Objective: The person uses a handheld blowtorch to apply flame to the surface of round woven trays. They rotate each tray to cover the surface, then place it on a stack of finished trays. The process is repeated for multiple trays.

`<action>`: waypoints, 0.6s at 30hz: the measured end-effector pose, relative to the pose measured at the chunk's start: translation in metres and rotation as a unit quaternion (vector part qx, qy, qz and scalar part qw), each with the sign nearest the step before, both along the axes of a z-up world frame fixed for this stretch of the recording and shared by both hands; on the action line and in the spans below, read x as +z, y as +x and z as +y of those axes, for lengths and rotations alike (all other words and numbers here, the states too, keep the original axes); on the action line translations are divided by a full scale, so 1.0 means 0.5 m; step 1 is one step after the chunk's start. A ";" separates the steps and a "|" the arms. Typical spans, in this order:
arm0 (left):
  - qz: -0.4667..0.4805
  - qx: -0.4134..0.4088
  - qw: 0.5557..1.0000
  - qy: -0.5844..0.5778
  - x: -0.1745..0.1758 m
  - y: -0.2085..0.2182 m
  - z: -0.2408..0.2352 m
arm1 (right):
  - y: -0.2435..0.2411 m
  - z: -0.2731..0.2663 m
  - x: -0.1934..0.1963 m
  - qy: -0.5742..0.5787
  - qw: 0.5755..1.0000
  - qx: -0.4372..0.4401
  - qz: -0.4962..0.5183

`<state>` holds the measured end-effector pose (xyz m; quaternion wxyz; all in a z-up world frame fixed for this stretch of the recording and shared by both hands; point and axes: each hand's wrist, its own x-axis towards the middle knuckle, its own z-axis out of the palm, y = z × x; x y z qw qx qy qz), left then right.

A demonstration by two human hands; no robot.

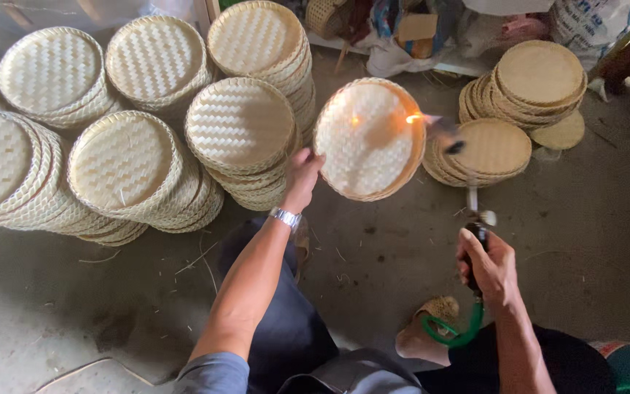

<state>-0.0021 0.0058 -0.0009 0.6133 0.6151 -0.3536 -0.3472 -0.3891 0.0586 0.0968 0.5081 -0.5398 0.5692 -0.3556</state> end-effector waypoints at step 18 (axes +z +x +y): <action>0.397 -0.216 0.891 0.044 0.016 -0.221 0.211 | 0.000 -0.049 -0.083 -0.084 0.982 -0.092 -0.145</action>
